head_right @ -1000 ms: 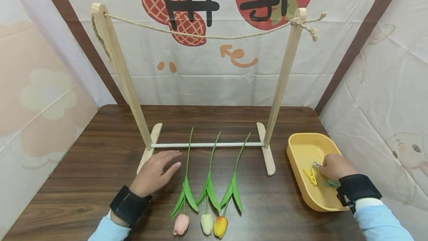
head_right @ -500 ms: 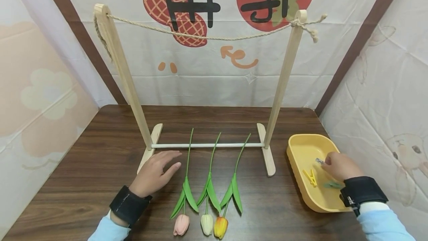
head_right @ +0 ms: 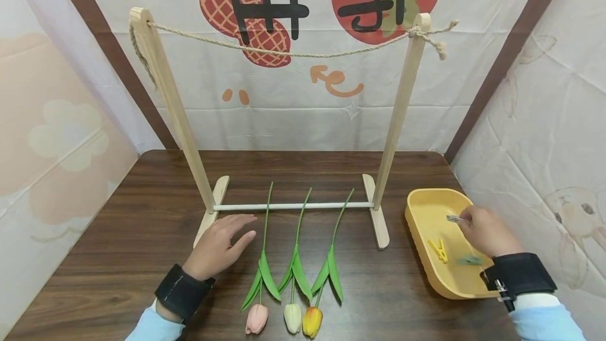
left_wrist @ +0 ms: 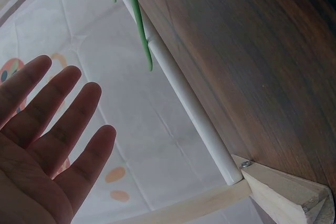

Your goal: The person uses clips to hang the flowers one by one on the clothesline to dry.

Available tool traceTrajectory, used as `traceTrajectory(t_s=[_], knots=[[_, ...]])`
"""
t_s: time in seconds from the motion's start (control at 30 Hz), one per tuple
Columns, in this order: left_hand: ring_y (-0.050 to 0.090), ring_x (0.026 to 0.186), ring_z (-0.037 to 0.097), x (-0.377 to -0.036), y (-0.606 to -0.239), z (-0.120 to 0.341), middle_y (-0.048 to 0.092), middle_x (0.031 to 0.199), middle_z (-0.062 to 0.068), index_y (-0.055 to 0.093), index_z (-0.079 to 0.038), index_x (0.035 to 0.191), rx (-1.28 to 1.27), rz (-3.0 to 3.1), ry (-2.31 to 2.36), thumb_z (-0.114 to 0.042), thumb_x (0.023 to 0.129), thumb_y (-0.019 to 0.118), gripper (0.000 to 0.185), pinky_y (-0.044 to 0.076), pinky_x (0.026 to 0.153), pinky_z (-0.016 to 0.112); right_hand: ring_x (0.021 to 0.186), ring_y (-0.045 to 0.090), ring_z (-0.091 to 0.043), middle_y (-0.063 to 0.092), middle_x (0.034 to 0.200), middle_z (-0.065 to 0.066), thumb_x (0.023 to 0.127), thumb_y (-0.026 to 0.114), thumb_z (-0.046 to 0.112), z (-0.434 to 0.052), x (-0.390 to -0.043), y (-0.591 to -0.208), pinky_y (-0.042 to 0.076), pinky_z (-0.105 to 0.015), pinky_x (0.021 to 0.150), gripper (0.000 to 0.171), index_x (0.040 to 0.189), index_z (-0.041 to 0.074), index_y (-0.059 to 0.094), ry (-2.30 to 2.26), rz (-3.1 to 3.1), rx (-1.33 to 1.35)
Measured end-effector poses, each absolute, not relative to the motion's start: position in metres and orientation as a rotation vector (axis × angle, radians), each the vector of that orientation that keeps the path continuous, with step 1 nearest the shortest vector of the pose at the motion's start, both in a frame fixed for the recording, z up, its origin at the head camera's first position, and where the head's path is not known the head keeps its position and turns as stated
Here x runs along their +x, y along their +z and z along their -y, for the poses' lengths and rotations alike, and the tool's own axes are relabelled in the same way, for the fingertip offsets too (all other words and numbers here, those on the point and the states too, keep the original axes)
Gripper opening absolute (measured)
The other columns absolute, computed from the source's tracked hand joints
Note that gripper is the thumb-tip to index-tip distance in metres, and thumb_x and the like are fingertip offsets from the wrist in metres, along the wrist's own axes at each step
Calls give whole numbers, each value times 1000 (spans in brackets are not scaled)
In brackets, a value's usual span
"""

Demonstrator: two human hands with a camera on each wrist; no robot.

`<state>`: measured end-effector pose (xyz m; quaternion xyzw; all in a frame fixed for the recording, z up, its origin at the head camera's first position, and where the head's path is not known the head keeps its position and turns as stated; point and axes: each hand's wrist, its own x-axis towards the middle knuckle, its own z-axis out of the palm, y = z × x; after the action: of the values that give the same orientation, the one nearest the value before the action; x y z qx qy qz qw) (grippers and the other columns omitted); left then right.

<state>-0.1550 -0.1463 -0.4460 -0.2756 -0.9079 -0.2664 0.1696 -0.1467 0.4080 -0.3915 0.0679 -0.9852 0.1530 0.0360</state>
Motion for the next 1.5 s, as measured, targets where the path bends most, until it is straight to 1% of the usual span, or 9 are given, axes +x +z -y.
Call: traceTrajectory(t_s=[0.47,0.77,0.87,1.03,1.1,1.17,1.27,1.4,1.5], knots=[[59,113,27,-154,-445,147,65,120,8,67,-7,122,-778,2587,-763,-30,96,62,35,42,95,49,72,65,-30,66,83,-13,85,73,5,-360,-140,-365,50,-43,60,11,90,-1,65,539,2812,292],[59,113,27,-154,-445,147,65,120,8,67,-7,122,-781,2580,-757,-30,96,62,35,42,95,49,75,64,-33,64,87,-16,81,77,5,-327,-139,-356,53,-49,64,22,95,-4,64,570,2687,358],[59,113,27,-153,-445,147,65,119,8,67,-7,121,-784,2578,-759,-30,96,62,35,42,96,49,75,63,-31,64,87,-15,79,78,3,-318,-138,-356,53,-45,64,24,97,-5,64,583,2627,387],[59,112,27,-154,-445,147,66,118,8,67,-6,121,-793,2568,-751,-29,96,63,34,43,95,48,75,63,-28,65,87,-13,75,81,1,-307,-140,-360,48,-15,64,28,98,-4,65,626,2539,407],[60,112,27,-154,-445,147,66,118,8,67,-6,121,-798,2565,-751,-29,96,63,34,43,95,48,75,63,-28,65,87,-13,75,81,2,-302,-140,-361,48,-14,65,28,98,-3,66,643,2524,400],[60,112,27,-154,-445,146,66,118,8,67,-6,121,-802,2564,-752,-28,96,63,34,43,95,48,76,63,-27,66,86,-12,76,81,2,-297,-140,-363,52,-23,64,28,98,-3,66,659,2515,392],[59,113,26,-153,-445,146,66,118,8,67,-6,121,-805,2569,-753,-29,96,63,34,43,96,48,76,64,-26,67,87,-13,75,81,1,-291,-140,-366,53,-24,65,29,99,-3,65,685,2497,382],[59,113,26,-154,-444,145,66,118,7,67,-7,121,-806,2573,-754,-29,96,63,34,42,96,47,77,63,-26,67,90,-14,74,81,-2,-283,-140,-369,46,-12,66,31,100,-3,65,733,2472,383],[59,113,26,-154,-444,145,66,118,7,67,-7,121,-809,2569,-761,-29,96,63,34,43,96,47,77,63,-27,66,91,-14,74,81,-4,-277,-141,-372,48,-14,65,31,101,-4,65,764,2455,388]])
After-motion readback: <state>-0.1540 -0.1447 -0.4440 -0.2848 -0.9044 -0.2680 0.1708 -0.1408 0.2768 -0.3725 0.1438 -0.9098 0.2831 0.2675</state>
